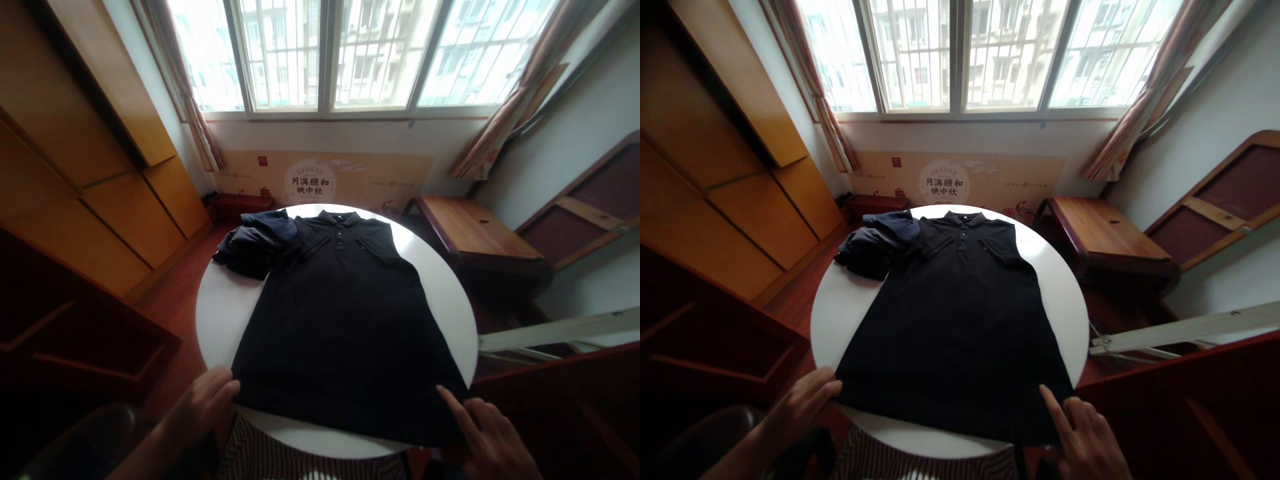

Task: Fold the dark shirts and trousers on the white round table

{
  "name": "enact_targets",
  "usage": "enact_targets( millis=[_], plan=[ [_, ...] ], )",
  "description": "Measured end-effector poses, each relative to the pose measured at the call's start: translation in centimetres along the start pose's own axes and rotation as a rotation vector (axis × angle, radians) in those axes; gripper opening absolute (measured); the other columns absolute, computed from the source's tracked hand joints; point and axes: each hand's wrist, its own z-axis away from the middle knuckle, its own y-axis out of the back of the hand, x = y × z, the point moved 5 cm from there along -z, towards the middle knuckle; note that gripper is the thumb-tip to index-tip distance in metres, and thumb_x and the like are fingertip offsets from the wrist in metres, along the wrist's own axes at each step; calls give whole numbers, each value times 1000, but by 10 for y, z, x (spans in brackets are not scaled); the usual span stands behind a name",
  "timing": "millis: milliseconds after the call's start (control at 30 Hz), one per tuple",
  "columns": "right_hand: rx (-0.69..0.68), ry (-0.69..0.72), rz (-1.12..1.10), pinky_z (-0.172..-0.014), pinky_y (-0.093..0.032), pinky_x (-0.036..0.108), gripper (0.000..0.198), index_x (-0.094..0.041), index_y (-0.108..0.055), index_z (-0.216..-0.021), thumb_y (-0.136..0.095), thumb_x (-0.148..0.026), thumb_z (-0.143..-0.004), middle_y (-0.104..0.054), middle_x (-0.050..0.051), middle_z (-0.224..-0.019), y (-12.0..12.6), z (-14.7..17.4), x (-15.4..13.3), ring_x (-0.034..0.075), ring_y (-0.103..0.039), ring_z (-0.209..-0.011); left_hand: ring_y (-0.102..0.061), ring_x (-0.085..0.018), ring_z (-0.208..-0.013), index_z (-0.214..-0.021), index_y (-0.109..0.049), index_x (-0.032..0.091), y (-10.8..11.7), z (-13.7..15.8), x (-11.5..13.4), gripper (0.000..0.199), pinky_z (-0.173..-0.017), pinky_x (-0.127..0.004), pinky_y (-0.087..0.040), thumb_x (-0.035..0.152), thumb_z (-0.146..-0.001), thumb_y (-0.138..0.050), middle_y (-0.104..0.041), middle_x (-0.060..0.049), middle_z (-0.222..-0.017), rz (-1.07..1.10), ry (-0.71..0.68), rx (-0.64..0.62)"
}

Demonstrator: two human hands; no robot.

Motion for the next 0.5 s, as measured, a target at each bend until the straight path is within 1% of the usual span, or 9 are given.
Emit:
enact_targets(
  millis=[100,167,200,267,333,400,500],
  plan=[
    [-73,-139,69,-65,-55,37,88,-20,-19,-158,-47,-3,-77,-59,9,-90,-5,15,19,26,-61,-75,-56,-12,-64,-88,-54,20,10,10,-6,22,-64,-21,-48,5,-95,-39,-56,0,-72,-4,-17,5],
    [-97,-184,57,-64,-56,35,92,-25,-13,-159,-44,0,-76,-61,8,-91,-5,27,27,25,-64,-76,-57,-12,-64,-87,-55,20,13,15,-7,22,-65,-21,-49,6,-95,-40,-57,0,-72,-3,-22,-18],
    [-115,-188,34,-63,-57,32,93,-28,-12,-159,-42,2,-76,-63,7,-91,-5,32,29,24,-65,-75,-57,-12,-64,-87,-55,20,12,17,-7,22,-65,-21,-50,7,-96,-40,-57,0,-72,4,-38,-35],
    [-168,-194,-30,-60,-57,28,91,-33,-16,-158,-40,2,-77,-67,6,-93,-8,41,31,22,-69,-74,-56,-12,-62,-85,-56,21,10,20,-6,24,-65,-21,-50,8,-96,-39,-57,1,-71,22,-65,-70],
    [-224,-203,-105,-60,-59,25,86,-35,-22,-156,-39,1,-80,-72,6,-98,-12,48,31,22,-73,-79,-53,-11,-60,-82,-55,20,8,21,-5,26,-63,-20,-49,8,-97,-37,-55,1,-69,45,-67,-84],
    [-274,-213,-207,-64,-61,25,80,-36,-28,-154,-39,-1,-83,-74,5,-104,-16,50,31,23,-74,-87,-51,-11,-58,-79,-53,20,8,21,-7,27,-60,-18,-47,7,-96,-38,-53,1,-68,76,-49,-90],
    [-363,-254,-431,-73,-62,24,69,-36,-33,-152,-40,-8,-89,-72,3,-118,-20,51,32,23,-73,-97,-49,-11,-56,-74,-51,20,9,18,-10,28,-56,-17,-44,6,-95,-38,-52,1,-66,127,-5,-136]
  ],
)
